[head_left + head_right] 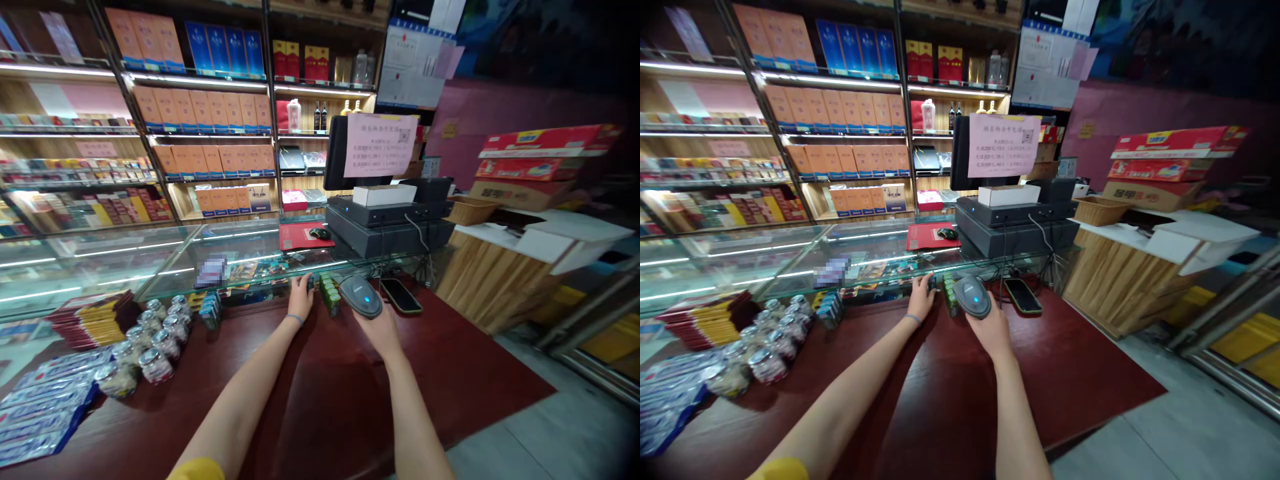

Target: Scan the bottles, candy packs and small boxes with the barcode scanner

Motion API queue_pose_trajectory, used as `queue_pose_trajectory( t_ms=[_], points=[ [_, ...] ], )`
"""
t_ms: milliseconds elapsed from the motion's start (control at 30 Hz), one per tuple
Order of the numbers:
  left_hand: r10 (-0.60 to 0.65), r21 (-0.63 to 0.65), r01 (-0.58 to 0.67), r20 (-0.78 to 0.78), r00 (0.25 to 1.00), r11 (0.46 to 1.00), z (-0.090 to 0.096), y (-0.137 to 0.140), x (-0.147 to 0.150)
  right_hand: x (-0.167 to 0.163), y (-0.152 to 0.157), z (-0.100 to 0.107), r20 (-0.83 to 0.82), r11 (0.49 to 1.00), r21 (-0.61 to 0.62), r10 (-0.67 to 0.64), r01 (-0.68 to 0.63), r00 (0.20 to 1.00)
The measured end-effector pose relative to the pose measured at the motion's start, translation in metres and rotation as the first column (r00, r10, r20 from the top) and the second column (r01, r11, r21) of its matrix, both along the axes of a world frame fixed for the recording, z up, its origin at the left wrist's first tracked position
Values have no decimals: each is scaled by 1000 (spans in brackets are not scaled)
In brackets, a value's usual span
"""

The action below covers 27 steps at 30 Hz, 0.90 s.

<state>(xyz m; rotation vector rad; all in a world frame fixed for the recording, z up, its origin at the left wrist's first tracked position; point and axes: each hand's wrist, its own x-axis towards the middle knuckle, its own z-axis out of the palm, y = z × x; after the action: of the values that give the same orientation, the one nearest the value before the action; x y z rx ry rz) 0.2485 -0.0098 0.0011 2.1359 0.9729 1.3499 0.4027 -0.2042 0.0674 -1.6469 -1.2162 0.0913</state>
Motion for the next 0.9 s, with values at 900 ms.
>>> queue_pose_trajectory(
  t_ms=[900],
  points=[
    [-21,-537,518,681,732,666,42,-86,-210,-90,-4,8,33,952,-85,299,-295,954]
  ],
)
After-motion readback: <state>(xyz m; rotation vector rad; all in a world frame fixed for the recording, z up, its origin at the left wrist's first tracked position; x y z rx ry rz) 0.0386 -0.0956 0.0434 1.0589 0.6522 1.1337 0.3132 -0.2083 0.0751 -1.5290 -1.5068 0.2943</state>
